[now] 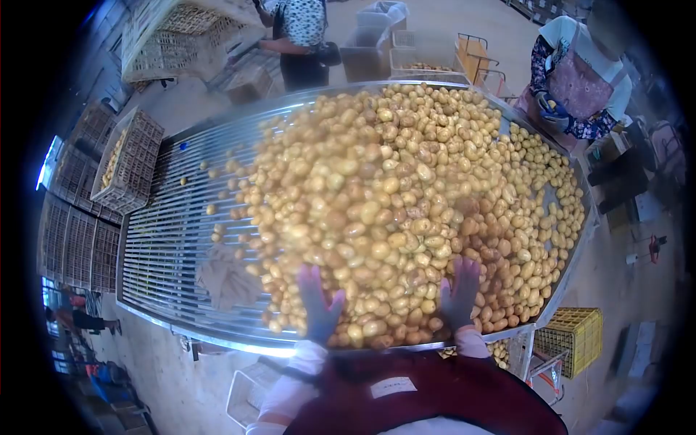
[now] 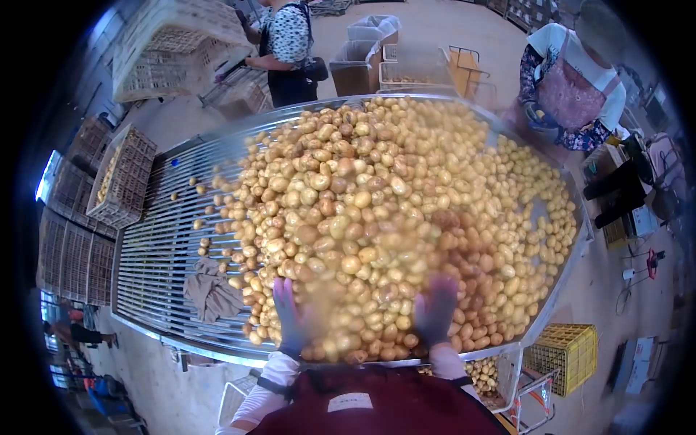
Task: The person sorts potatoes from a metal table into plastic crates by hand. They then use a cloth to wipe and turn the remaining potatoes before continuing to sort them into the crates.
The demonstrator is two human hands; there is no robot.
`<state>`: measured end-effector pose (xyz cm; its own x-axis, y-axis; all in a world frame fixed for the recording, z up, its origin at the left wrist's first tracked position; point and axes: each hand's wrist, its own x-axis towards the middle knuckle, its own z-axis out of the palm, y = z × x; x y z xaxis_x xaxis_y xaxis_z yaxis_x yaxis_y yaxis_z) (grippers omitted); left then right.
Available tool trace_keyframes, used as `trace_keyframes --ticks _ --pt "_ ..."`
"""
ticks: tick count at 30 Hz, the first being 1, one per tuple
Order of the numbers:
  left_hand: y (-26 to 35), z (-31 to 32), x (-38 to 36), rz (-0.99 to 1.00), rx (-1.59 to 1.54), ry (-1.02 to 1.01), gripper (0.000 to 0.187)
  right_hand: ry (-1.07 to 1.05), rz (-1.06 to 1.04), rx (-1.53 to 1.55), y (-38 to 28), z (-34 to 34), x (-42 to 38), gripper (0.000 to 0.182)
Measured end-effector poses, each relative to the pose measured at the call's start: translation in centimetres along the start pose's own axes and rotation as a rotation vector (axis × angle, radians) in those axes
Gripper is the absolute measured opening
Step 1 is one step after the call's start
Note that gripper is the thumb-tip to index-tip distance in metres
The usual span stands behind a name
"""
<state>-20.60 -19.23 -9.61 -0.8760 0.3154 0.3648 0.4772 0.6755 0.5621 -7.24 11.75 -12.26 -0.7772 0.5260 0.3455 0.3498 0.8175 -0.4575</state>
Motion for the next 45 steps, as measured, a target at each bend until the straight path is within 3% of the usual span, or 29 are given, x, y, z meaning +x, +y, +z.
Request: trace_keyframes --ticks 1,5,7,9,10,14,15,16,19,21,24,27,28,30,33,34,35,36,39,43,45 --pt "0.1 0.0 0.2 0.005 -0.003 0.007 0.087 -0.039 -0.078 -0.162 -0.4 0.1 0.4 0.055" --pt "2.7 -0.9 2.9 0.021 -0.013 0.116 0.084 -0.027 -0.005 -0.065 1.6 1.8 4.2 0.054" --pt "3.4 -1.0 4.7 0.167 0.137 0.033 0.078 -0.049 -0.008 -0.098 3.6 2.2 6.2 0.053" --pt "3.1 -0.6 5.4 0.254 0.276 -0.099 0.074 -0.051 0.015 0.061 4.6 2.3 8.5 0.052" --pt "2.8 -0.7 5.2 0.250 0.235 -0.099 0.073 -0.056 0.023 0.144 4.9 2.2 9.2 0.052" --pt "-1.0 -3.2 3.8 0.209 0.249 -0.058 0.067 -0.033 -0.022 -0.080 7.4 5.1 8.4 0.053" --pt "-2.4 -4.0 2.9 0.189 0.291 -0.036 0.066 -0.031 -0.040 -0.102 7.3 4.8 7.8 0.052" --pt "-5.7 -4.1 1.3 0.126 0.362 0.115 0.070 -0.044 -0.046 -0.123 6.8 4.6 7.4 0.052" --pt "-13.6 -7.7 0.8 -0.249 0.267 0.303 0.071 -0.077 0.000 -0.107 5.1 3.5 7.0 0.052" --pt "-18.7 -9.7 0.2 -0.484 0.537 0.333 0.074 -0.033 -0.034 -0.116 5.4 3.9 7.0 0.053" --pt "-27.9 -10.6 -1.7 -0.672 0.793 0.431 0.069 0.031 -0.109 -0.137 4.9 3.9 7.1 0.048" --pt "-30.6 -13.4 -1.3 -0.811 0.439 0.359 0.061 0.024 -0.121 -0.054 4.9 3.6 7.3 0.048" --pt "-34.1 -12.9 -1.8 -0.736 0.452 0.436 0.041 -0.005 -0.094 -0.006 5.0 3.5 7.3 0.049" --pt "-42.3 -12.6 -2.9 -0.608 0.121 0.566 0.032 -0.063 -0.044 0.089 5.1 3.2 7.5 0.051" --pt "-39.0 -14.4 -0.6 -0.401 -0.062 0.588 0.020 0.036 0.001 0.201 3.6 2.8 7.1 0.052" --pt "-36.4 -15.6 0.4 -0.457 -0.251 0.586 0.020 0.073 -0.018 0.226 2.9 2.7 7.1 0.051" --pt "-32.0 -17.2 2.1 -0.511 -0.442 0.577 0.021 0.111 -0.034 0.247 2.3 2.6 7.2 0.051" --pt "-21.2 -20.9 5.6 -0.615 -0.666 0.365 0.022 0.150 -0.050 0.266 1.5 2.3 7.3 0.050" --pt "-13.3 -22.9 8.6 -0.493 -1.003 0.013 0.028 0.090 -0.202 0.430 -5.9 -1.2 8.5 0.047" --pt "-1.6 -21.4 10.9 -0.374 -0.952 0.002 0.033 -0.276 -0.382 0.710 -12.9 -2.0 7.3 0.048" --pt "3.2 -20.8 11.8 -0.280 -1.004 -0.086 0.035 -0.318 -0.691 0.605 -18.1 -3.5 7.5 0.054"
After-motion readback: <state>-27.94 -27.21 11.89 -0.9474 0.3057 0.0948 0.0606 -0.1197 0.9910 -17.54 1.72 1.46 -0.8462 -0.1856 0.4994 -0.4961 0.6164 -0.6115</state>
